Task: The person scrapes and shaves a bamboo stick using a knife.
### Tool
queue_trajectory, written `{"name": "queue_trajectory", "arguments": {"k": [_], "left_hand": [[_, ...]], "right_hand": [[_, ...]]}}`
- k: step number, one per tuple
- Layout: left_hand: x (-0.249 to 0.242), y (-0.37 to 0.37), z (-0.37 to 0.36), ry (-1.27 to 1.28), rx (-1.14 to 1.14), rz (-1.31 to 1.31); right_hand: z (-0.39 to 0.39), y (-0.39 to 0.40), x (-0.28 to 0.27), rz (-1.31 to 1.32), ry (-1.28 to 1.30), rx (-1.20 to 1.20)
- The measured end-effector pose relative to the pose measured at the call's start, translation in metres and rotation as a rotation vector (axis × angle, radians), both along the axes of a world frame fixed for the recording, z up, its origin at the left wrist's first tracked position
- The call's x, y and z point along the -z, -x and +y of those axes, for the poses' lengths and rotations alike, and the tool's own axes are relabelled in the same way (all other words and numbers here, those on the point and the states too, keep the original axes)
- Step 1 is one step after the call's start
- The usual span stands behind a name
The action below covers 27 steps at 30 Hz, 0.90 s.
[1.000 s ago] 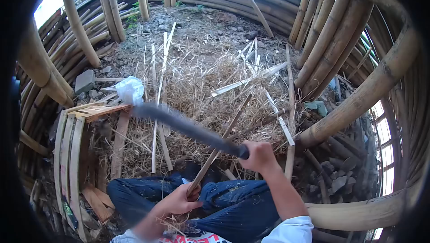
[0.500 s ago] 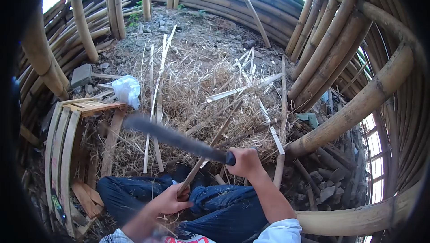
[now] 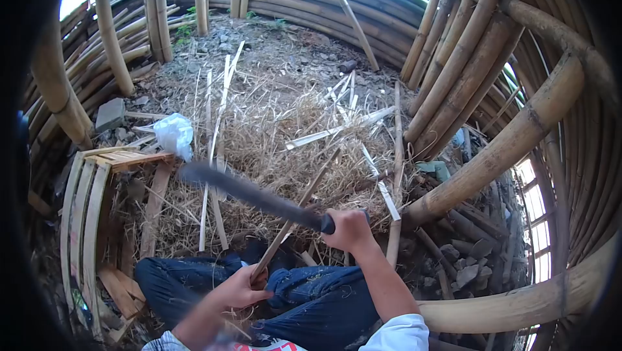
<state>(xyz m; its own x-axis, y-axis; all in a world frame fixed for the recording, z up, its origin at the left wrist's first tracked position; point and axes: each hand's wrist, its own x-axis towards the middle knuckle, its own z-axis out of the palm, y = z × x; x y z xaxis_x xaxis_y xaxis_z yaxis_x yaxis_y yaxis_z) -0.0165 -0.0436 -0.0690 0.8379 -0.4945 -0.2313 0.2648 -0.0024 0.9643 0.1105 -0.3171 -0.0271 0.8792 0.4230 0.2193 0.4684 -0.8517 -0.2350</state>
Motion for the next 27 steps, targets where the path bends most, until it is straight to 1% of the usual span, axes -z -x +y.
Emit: {"name": "queue_trajectory", "arguments": {"k": [1,3,4,6,7,8,9,11,13,15,16,18,19,20,21,22,23,24,27], "left_hand": [[-0.001,0.005,0.001,0.021,0.014,0.021],[-0.006,0.01,0.006,0.044,0.041,0.053],[-0.012,0.014,0.003,0.004,0.011,0.033],[-0.018,0.016,0.008,-0.014,0.008,0.059],[-0.02,0.016,0.009,0.005,0.008,0.071],[-0.022,0.014,0.008,-0.012,0.018,0.072],[-0.02,0.014,0.004,-0.024,0.052,0.073],[-0.018,0.007,0.0,-0.003,0.063,0.047],[-0.016,0.003,-0.003,0.003,0.071,0.035],[-0.014,0.005,-0.005,-0.031,0.076,0.059],[-0.017,0.006,-0.004,-0.044,0.07,0.041],[-0.017,0.009,-0.001,-0.068,0.054,0.019],[-0.017,0.012,0.001,-0.078,0.047,-0.002],[-0.017,0.015,0.002,-0.086,0.017,0.028],[-0.019,0.015,0.004,-0.111,0.027,0.033],[-0.023,0.014,0.004,-0.114,0.022,0.028],[-0.025,0.012,0.001,-0.107,0.014,0.023],[-0.027,0.011,-0.006,-0.09,0.022,0.049],[-0.007,0.008,-0.005,-0.047,0.068,0.022]], "right_hand": [[0.006,-0.001,-0.005,0.011,-0.017,-0.012],[0.014,-0.01,-0.018,-0.113,0.064,-0.281],[0.007,-0.017,-0.017,-0.178,0.079,-0.271],[-0.015,-0.031,-0.015,-0.158,-0.012,-0.089],[-0.022,-0.035,-0.011,-0.146,-0.081,0.129],[-0.035,-0.042,0.0,-0.081,-0.148,0.284],[-0.041,-0.043,0.009,-0.011,-0.16,0.349],[-0.032,-0.022,0.009,0.016,-0.274,0.365],[-0.018,-0.002,-0.004,0.045,-0.255,0.236],[-0.011,0.0,-0.011,-0.019,-0.106,0.06],[-0.01,0.0,-0.017,-0.015,-0.116,0.054],[-0.006,-0.009,-0.027,-0.037,0.066,-0.122],[-0.014,-0.018,-0.019,-0.025,0.108,-0.097],[-0.022,-0.026,-0.013,0.016,0.122,-0.004],[-0.032,-0.031,-0.008,-0.011,0.065,0.118],[-0.04,-0.035,-0.012,0.092,-0.08,0.271],[-0.05,-0.039,-0.006,0.123,-0.137,0.39],[-0.054,-0.033,-0.004,0.107,-0.144,0.384],[-0.056,-0.013,-0.004,0.086,-0.214,0.372]]}}
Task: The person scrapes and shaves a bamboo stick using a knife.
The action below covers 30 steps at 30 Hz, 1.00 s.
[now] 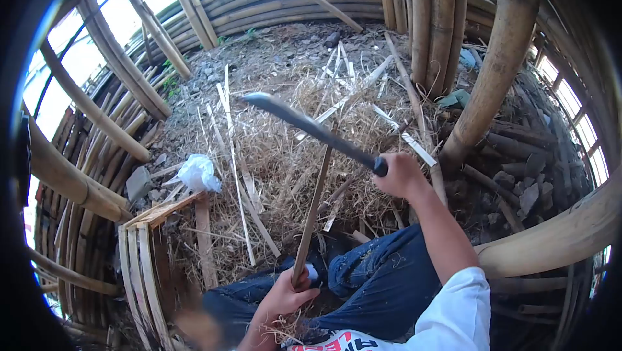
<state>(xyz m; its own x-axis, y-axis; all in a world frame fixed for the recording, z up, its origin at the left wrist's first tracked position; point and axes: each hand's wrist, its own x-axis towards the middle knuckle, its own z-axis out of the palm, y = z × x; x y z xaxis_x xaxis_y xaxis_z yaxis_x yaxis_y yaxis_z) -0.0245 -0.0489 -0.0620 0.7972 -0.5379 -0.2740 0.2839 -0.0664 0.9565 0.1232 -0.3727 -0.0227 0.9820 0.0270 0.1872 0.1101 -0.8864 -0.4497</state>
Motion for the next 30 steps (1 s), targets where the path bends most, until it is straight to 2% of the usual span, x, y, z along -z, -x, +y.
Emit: {"name": "queue_trajectory", "arguments": {"k": [4,7,10,12,14,15,16,17,19,20,23,28,30], "left_hand": [[-0.008,-0.002,-0.003,-0.056,0.041,0.003],[-0.012,0.003,0.005,-0.046,0.001,0.041],[-0.01,0.003,0.013,-0.135,-0.076,0.03],[-0.005,0.007,0.011,0.029,0.009,0.137],[-0.018,0.003,-0.002,0.076,0.121,0.12],[-0.028,-0.003,-0.013,0.001,0.096,0.056],[-0.016,-0.008,-0.018,-0.067,0.091,-0.085],[-0.007,-0.014,-0.02,-0.081,0.072,-0.093],[-0.012,-0.026,-0.02,-0.164,0.037,-0.051],[-0.009,-0.026,-0.017,-0.168,0.036,-0.049],[0.001,-0.026,-0.005,-0.097,-0.054,-0.05],[0.006,-0.027,0.008,-0.127,-0.115,-0.025],[0.009,-0.03,0.009,-0.133,-0.143,-0.024]], "right_hand": [[0.032,0.014,-0.017,0.016,0.119,-0.249],[0.035,-0.003,-0.021,0.016,0.216,-0.306],[0.002,-0.033,-0.002,-0.035,0.068,0.027],[-0.012,-0.028,0.002,0.063,-0.022,0.161],[-0.009,-0.011,0.005,0.215,0.025,0.178],[-0.008,-0.006,0.003,0.255,0.071,0.152],[-0.007,-0.001,0.002,0.301,0.114,0.126],[-0.005,0.001,0.004,0.306,0.126,0.127],[-0.002,-0.002,0.011,0.269,0.333,0.089],[-0.001,-0.003,0.012,0.271,0.329,0.087],[0.004,-0.012,0.011,0.298,0.283,0.18],[-0.01,-0.019,0.014,0.196,-0.068,0.263],[-0.018,-0.016,0.021,0.123,-0.097,0.278]]}}
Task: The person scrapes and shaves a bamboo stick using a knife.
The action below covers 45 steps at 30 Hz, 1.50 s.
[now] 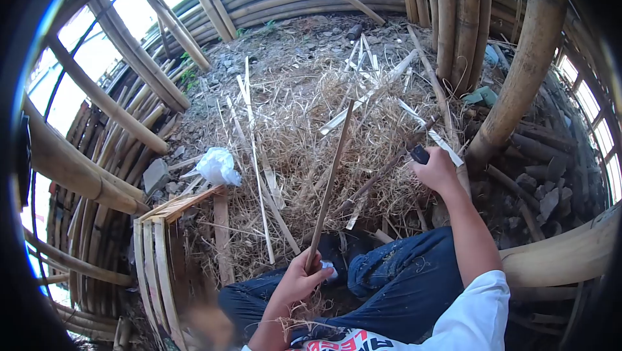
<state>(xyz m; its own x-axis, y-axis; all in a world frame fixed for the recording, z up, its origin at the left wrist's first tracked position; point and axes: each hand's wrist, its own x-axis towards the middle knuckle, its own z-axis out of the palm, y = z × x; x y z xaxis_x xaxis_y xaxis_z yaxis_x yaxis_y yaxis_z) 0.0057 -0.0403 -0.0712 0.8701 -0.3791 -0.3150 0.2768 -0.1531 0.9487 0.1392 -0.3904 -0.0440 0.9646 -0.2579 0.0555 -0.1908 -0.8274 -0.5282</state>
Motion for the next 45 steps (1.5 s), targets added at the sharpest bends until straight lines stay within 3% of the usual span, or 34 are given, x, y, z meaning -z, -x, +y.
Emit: {"name": "queue_trajectory", "arguments": {"k": [3,4,6,7,11,14,18,22,24,26,30,36,38,40,43,45], "left_hand": [[-0.003,-0.003,-0.004,0.051,-0.062,0.034],[-0.005,-0.004,-0.005,0.072,-0.095,0.07],[0.0,-0.006,-0.004,0.062,-0.113,0.075],[0.009,-0.006,-0.002,0.062,-0.124,0.031],[0.016,-0.008,0.0,0.042,-0.173,-0.045],[-0.001,-0.006,-0.001,0.041,-0.148,0.006],[-0.012,0.005,0.005,0.01,-0.083,-0.017],[0.006,0.017,0.012,-0.075,-0.059,-0.144],[-0.009,0.019,0.015,-0.095,-0.048,-0.132],[-0.008,0.021,0.02,-0.085,-0.047,-0.175],[-0.022,0.026,0.036,-0.164,-0.075,-0.177],[-0.019,0.024,0.046,-0.391,-0.083,-0.248],[-0.013,0.025,0.044,-0.402,-0.098,-0.265],[-0.018,0.023,0.044,-0.315,-0.075,-0.235],[-0.018,0.018,0.046,-0.166,-0.033,-0.212],[-0.018,0.016,0.047,-0.101,-0.005,-0.217]], "right_hand": [[0.001,0.005,-0.008,-0.084,-0.433,-0.004],[0.004,0.006,-0.01,-0.085,-0.428,-0.005],[0.016,0.007,-0.016,-0.137,-0.854,-0.116],[0.024,0.008,-0.02,-0.161,-0.915,-0.169],[0.048,0.024,-0.043,-0.069,-0.916,-0.42],[0.066,0.033,-0.057,0.162,-0.842,-0.556],[0.046,0.023,-0.044,0.248,-0.748,-0.585],[0.036,0.022,-0.037,0.247,-0.8,-0.462],[0.044,0.025,-0.035,0.261,-0.923,-0.303],[0.056,0.03,-0.032,0.268,-0.912,-0.355],[0.057,0.031,-0.033,0.41,-1.242,-0.412],[0.078,0.032,-0.037,0.239,-0.936,-0.219],[0.092,0.044,-0.035,0.258,-0.972,-0.146],[0.088,0.054,-0.03,0.317,-1.098,-0.216],[0.088,0.065,-0.031,0.415,-1.09,-0.317],[0.091,0.063,-0.04,0.384,-1.057,-0.263]]}}
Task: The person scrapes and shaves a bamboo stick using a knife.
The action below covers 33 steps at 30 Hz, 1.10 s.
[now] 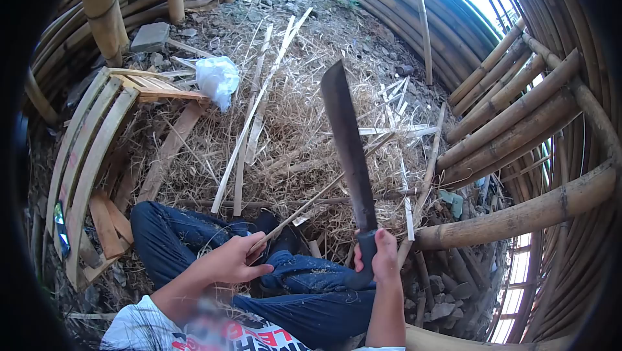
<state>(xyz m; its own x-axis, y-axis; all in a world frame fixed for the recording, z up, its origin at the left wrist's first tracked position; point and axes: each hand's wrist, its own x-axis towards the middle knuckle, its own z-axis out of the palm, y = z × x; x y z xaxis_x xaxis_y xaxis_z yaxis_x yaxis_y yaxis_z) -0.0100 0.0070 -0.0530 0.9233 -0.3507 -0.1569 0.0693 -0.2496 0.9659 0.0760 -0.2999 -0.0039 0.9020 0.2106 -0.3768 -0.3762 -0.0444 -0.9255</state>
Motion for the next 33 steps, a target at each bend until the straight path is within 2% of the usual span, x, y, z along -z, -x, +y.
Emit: {"name": "queue_trajectory", "arguments": {"k": [5,9,11,15,21,23,26,28,29,33], "left_hand": [[0.003,-0.002,-0.004,0.085,0.066,0.063],[0.019,0.001,-0.007,0.161,0.073,0.077],[0.015,0.003,-0.005,0.166,0.06,0.1],[0.002,0.001,-0.007,0.185,0.117,0.08],[0.01,0.001,-0.012,0.189,0.111,0.159],[0.006,0.004,-0.008,0.065,0.06,0.117],[0.006,0.007,-0.012,0.075,0.045,0.11],[0.009,0.006,-0.016,0.098,0.048,0.1],[0.01,0.004,-0.017,0.129,0.047,0.096],[0.004,0.001,-0.016,0.116,0.017,0.074]], "right_hand": [[0.006,0.001,0.002,-0.037,0.013,0.164],[0.008,0.008,0.013,-0.075,0.188,-0.032],[0.008,0.003,0.006,-0.103,0.205,0.002],[0.007,0.005,0.002,-0.073,0.045,0.138],[0.008,0.01,0.003,-0.025,0.113,-0.001],[0.006,0.01,0.008,0.005,0.092,-0.009],[0.007,0.011,0.009,0.054,0.045,-0.038],[0.013,0.017,0.008,0.096,0.093,-0.157],[0.02,0.021,0.003,0.076,0.156,-0.244],[0.025,0.022,-0.002,0.001,0.102,-0.243]]}}
